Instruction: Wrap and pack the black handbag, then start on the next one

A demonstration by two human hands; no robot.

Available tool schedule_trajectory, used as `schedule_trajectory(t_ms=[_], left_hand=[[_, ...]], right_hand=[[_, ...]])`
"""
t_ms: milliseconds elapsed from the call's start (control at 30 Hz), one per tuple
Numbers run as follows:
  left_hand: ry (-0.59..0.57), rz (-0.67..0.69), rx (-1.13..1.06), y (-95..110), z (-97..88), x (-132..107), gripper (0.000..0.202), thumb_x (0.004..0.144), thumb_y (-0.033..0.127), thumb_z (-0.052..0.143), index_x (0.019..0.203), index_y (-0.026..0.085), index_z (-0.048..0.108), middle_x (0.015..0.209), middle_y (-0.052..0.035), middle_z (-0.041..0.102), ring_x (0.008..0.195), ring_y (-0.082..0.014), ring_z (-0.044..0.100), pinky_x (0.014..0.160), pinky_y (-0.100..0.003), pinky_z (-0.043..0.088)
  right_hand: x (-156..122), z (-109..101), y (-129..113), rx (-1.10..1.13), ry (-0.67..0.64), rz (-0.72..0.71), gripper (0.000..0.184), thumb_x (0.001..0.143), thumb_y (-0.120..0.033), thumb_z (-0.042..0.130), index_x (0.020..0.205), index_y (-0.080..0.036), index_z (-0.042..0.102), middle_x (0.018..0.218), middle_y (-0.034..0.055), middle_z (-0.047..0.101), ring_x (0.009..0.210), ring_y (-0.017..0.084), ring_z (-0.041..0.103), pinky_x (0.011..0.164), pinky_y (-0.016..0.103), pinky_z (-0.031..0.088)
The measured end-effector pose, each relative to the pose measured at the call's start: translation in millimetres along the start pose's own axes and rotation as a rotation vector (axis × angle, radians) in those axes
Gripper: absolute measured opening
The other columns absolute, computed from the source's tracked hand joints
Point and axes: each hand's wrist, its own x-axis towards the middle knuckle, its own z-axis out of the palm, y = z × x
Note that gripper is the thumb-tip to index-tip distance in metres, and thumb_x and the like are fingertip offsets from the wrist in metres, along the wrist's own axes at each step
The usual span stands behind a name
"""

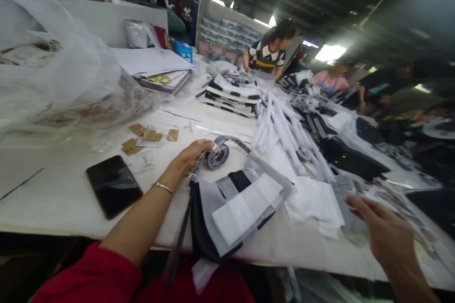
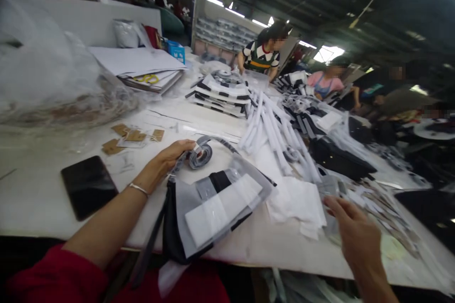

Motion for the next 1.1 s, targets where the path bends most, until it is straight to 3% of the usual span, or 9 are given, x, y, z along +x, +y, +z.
schedule_trajectory(t_ms=[67,167,233,300,467,667,900,1100], left_hand=[[0.01,0.016,0.005,-1.1,1.4,-1.2,0.026,0.059,0.025,0.074,0.079,0.013,0.062,0.066,-0.0019,0.065,0.055,-0.013,0.056,0.054,-0.024,0.044],[0.039,0.039,0.024,-1.4,2.9,-2.7,0.028,0.061,0.024,0.072,0.084,0.013,0.061,0.066,-0.0023,0.065,0.055,-0.0134,0.056,0.054,-0.025,0.042],[0.064,0.06,0.043,-1.8,3.3,-2.5,0.027,0.062,0.023,0.071,0.085,0.013,0.061,0.066,-0.002,0.064,0.056,-0.0134,0.055,0.055,-0.025,0.041],[0.088,0.09,0.059,-2.8,3.9,-1.9,0.025,0.062,0.022,0.072,0.083,0.014,0.061,0.066,-0.0008,0.063,0.057,-0.0126,0.054,0.056,-0.025,0.041],[0.122,0.138,0.081,-5.3,7.2,-0.8,0.025,0.059,0.02,0.072,0.081,0.016,0.061,0.068,0.0001,0.062,0.061,-0.013,0.054,0.058,-0.025,0.04],[0.133,0.16,0.098,-4.9,10.4,-1.9,0.021,0.061,0.019,0.069,0.078,0.017,0.058,0.068,0.0,0.06,0.063,-0.0139,0.053,0.059,-0.026,0.04],[0.136,0.19,0.127,-2.3,12.3,-4.8,0.015,0.07,0.031,0.067,0.075,0.019,0.059,0.068,-0.0008,0.059,0.065,-0.0145,0.052,0.059,-0.025,0.039],[0.134,0.241,0.186,-4.0,12.5,-2.5,0.029,0.061,0.038,0.071,0.078,0.02,0.056,0.062,0.0014,0.061,0.057,-0.0154,0.054,0.055,-0.024,0.038]], right_hand=[[-17.6,37.2,-59.5,0.078,-0.148,-0.046,0.035,0.065,-0.059,0.073,0.081,-0.028,0.076,0.079,0.0098,0.074,0.078,0.032,0.069,0.076,0.047,0.051],[-55.8,101.8,-144.1,0.364,-0.593,-0.15,0.033,0.071,-0.053,0.073,0.079,-0.022,0.074,0.083,0.0062,0.074,0.078,0.024,0.067,0.077,0.037,0.053],[-77.7,142.8,-181.3,0.509,-0.808,-0.189,0.03,0.075,-0.05,0.072,0.078,-0.019,0.072,0.079,0.0049,0.073,0.077,0.02,0.065,0.074,0.032,0.052],[-91.3,176.5,-200.7,0.59,-0.919,-0.198,0.031,0.076,-0.048,0.072,0.075,-0.018,0.07,0.074,0.0037,0.071,0.072,0.017,0.062,0.071,0.03,0.05],[-91.2,226.3,-201.4,0.538,-0.918,-0.147,0.035,0.073,-0.05,0.073,0.065,-0.017,0.065,0.062,0.0009,0.064,0.059,0.013,0.055,0.06,0.027,0.045],[-80.9,253.6,-183.8,0.423,-0.876,-0.048,0.04,0.065,-0.054,0.077,0.059,-0.018,0.062,0.054,0.0014,0.063,0.051,0.013,0.054,0.052,0.027,0.045],[-73.7,256.2,-183.8,0.477,-0.926,0.161,0.038,0.057,-0.046,0.085,0.057,-0.018,0.06,0.055,0.0025,0.065,0.049,0.013,0.058,0.051,0.026,0.049],[-64.9,248.0,-184.1,0.5,-1.079,0.154,0.029,0.058,-0.04,0.082,0.064,-0.017,0.066,0.058,0.0008,0.067,0.054,0.013,0.062,0.058,0.027,0.053]])
